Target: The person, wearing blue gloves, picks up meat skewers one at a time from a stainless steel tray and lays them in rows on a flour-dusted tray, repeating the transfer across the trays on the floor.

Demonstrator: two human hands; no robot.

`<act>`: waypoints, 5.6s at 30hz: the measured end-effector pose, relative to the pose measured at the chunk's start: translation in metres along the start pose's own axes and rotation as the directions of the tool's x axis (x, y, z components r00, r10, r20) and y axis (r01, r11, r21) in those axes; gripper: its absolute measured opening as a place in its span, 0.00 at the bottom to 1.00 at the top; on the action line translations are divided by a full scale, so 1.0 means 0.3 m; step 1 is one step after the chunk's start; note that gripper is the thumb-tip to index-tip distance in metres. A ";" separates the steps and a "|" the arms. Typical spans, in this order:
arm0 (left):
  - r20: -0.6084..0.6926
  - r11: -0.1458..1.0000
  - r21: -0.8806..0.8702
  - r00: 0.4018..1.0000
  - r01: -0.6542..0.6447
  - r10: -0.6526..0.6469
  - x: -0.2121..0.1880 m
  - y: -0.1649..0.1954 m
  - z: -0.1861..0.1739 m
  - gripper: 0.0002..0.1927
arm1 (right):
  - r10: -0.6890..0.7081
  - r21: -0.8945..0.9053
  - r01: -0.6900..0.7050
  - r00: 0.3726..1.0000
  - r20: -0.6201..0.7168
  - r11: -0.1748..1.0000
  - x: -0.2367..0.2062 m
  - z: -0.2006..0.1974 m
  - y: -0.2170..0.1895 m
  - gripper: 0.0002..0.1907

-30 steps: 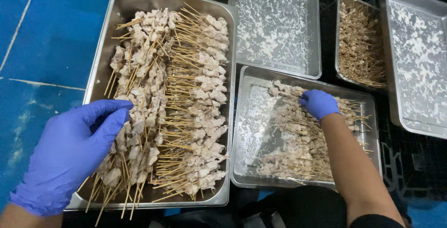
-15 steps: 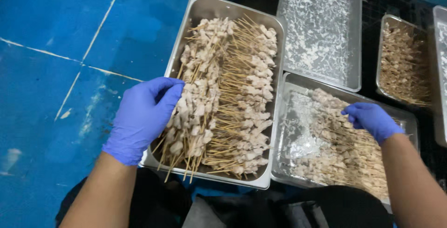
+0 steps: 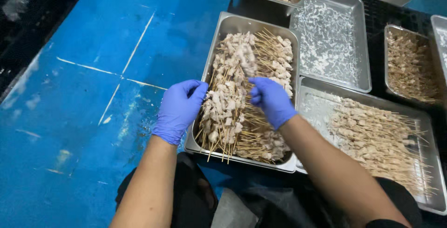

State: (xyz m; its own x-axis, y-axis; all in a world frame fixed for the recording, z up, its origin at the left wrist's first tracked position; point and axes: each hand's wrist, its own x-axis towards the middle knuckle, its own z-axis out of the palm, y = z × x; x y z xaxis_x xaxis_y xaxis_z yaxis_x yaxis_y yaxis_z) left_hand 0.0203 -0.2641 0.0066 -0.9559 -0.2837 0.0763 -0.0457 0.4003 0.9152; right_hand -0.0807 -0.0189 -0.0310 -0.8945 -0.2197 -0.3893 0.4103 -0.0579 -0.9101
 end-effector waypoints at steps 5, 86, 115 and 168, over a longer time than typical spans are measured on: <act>0.005 1.000 0.004 1.000 -0.003 0.003 -0.016 -0.016 -0.024 0.19 | 0.279 -0.019 -0.280 0.949 0.147 0.960 0.044 0.189 0.158 0.16; 0.527 0.989 0.072 0.847 -0.133 0.075 -0.156 0.277 0.468 0.18 | 0.660 -0.824 -0.502 0.716 -0.225 0.263 -0.397 -1.374 0.367 0.10; 0.651 0.942 -0.313 0.749 0.119 0.121 -0.298 0.121 0.763 0.26 | -0.023 -0.061 0.024 0.999 0.022 0.998 -0.346 -0.552 0.097 0.10; 0.357 0.797 -0.359 0.861 0.485 -0.363 -0.224 0.001 0.632 0.16 | -0.254 0.193 0.245 0.967 0.022 0.950 -0.114 -0.203 0.302 0.13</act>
State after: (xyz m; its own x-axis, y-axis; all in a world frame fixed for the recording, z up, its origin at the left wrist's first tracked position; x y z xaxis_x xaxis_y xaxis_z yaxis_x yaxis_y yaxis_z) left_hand 0.0293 -0.0796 -0.0734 -0.9098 -0.0784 -0.4076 -0.3959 -0.1316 0.9088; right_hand -0.0236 0.0428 -0.1088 -0.9653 -0.2191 -0.1425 0.2051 -0.2972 -0.9325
